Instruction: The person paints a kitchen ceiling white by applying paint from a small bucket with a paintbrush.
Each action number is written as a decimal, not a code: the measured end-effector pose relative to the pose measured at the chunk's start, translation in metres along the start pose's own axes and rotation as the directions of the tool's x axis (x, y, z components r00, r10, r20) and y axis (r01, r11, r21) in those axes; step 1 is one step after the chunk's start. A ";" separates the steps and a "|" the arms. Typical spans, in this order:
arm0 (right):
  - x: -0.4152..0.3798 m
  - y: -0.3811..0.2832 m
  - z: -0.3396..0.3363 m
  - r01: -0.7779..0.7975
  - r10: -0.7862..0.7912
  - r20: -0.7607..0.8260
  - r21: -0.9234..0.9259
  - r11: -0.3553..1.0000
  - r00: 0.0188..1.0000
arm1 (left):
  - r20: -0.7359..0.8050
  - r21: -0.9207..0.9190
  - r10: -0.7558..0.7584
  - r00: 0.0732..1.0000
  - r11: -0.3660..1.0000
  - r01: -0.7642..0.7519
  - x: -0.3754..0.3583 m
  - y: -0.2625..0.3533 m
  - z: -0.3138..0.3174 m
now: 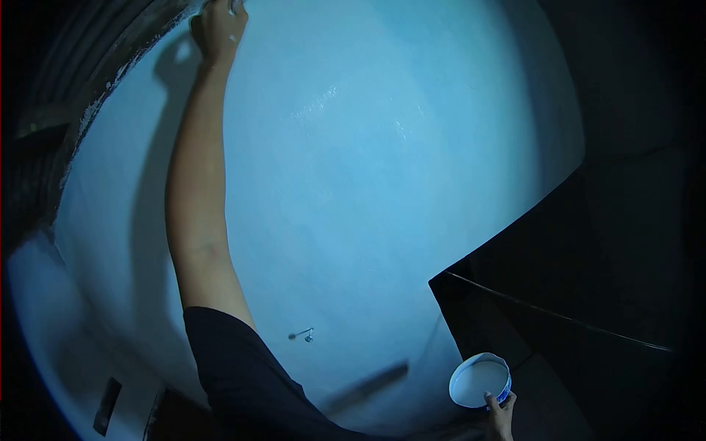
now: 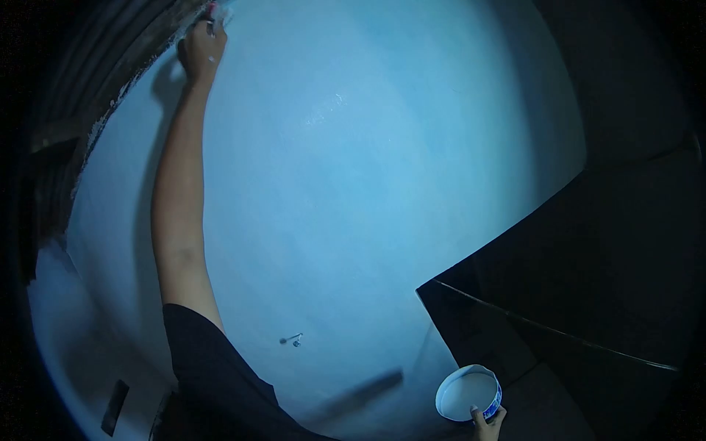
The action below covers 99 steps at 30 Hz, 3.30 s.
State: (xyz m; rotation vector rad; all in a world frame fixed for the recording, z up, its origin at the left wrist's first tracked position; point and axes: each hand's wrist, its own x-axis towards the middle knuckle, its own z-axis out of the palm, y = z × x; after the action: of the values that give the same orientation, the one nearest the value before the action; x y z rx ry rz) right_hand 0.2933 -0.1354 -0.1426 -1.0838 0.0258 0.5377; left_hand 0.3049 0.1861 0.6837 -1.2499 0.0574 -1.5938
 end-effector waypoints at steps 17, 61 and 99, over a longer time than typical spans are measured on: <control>-0.014 -0.031 0.009 -0.077 0.078 0.044 -0.010 0.997 0.996 | 0.338 -0.418 -0.177 0.924 0.852 0.316 -0.023 0.031 -0.015; 0.048 0.029 -0.031 -0.089 0.090 0.026 -0.049 0.995 0.996 | 0.424 -0.849 0.472 0.773 0.505 0.157 -0.219 0.395 -0.058; 0.032 -0.024 -0.013 -0.196 0.196 0.015 0.129 0.972 0.981 | -0.034 -0.325 0.307 0.951 0.896 -0.301 -0.141 0.284 0.055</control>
State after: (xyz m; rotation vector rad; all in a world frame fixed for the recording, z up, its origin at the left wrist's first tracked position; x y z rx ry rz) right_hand 0.3349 -0.1415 -0.1374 -0.9585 0.1659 0.7052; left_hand 0.5227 0.1930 0.4474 -1.4297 0.5025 -1.3311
